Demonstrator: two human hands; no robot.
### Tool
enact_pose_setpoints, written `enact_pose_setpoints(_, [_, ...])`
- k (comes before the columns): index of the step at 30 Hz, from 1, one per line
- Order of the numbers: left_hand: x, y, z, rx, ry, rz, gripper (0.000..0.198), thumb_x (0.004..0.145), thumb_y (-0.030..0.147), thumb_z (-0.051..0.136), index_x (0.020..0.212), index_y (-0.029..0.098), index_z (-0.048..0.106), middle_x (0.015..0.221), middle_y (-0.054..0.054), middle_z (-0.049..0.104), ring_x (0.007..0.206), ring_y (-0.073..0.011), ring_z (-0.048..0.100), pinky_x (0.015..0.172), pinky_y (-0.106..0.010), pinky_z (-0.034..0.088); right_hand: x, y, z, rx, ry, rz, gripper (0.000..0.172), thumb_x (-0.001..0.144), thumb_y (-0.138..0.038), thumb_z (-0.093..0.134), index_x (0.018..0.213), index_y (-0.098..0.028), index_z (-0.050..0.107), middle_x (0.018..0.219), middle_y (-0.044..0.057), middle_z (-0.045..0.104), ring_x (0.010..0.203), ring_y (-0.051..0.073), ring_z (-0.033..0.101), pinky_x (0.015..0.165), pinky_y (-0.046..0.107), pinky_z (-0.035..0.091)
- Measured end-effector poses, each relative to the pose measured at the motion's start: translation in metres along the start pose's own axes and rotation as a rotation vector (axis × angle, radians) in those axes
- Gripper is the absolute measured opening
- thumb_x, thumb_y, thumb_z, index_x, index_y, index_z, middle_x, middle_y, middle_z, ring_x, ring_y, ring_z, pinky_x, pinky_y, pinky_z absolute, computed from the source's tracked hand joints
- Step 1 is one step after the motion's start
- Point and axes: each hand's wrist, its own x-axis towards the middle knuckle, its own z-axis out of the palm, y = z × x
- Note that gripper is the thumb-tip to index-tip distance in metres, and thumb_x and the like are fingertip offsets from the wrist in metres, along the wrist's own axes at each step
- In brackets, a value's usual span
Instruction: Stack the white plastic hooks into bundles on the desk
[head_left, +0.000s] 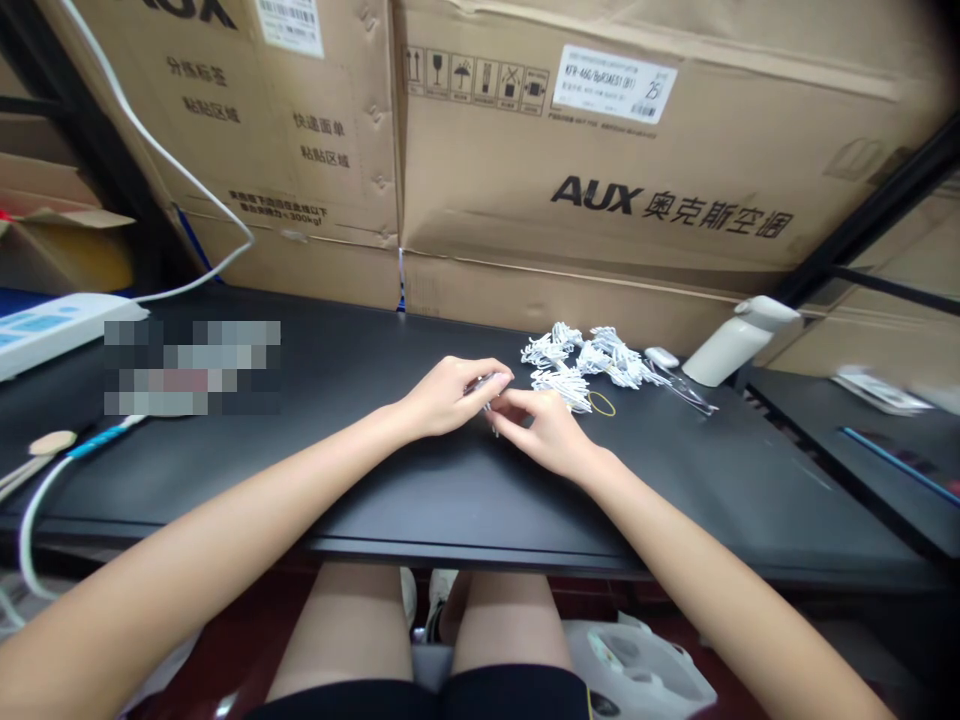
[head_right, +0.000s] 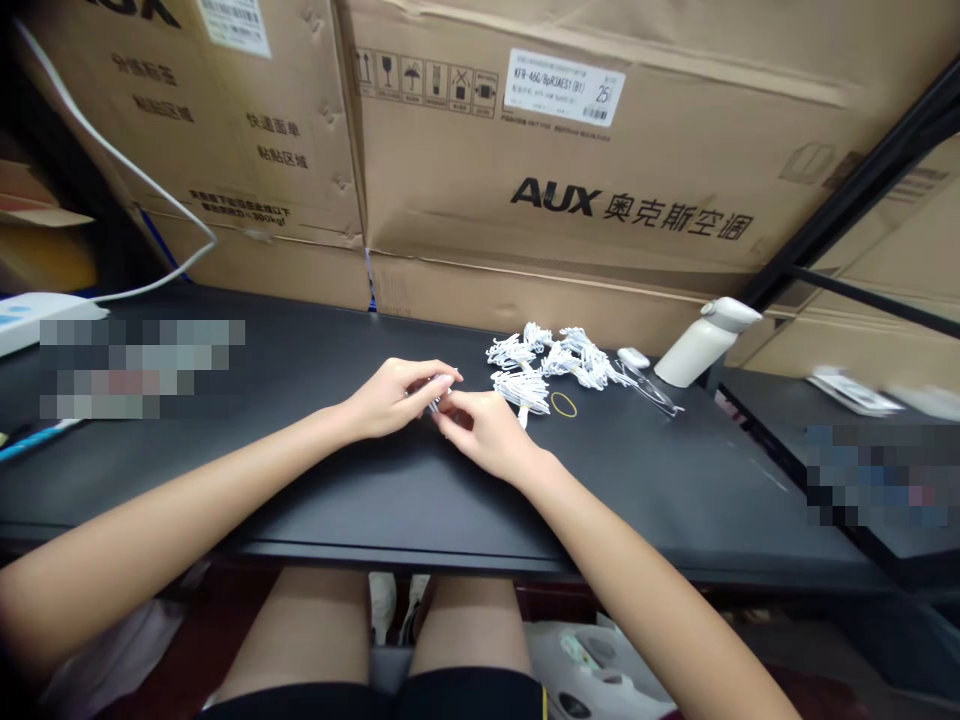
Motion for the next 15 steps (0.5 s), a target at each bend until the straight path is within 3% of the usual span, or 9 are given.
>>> enact_pose_setpoints(15, [-0.0001,-0.0011,0.0013,0.022,-0.015,0.04,0.036,0.093,0.038,0.039,0.097,0.016,0.067,0.076,-0.001,0.068,0.06,-0.0099,0.055,0.06,-0.021,0.04,-0.0006,-0.001,-0.0001,-0.019,-0.031,0.005,0.014,0.086,-0.02,0.052,0.08,-0.015,0.064,0.069,0.002,0.066,0.059,0.013,0.057,0.061,0.025,0.045])
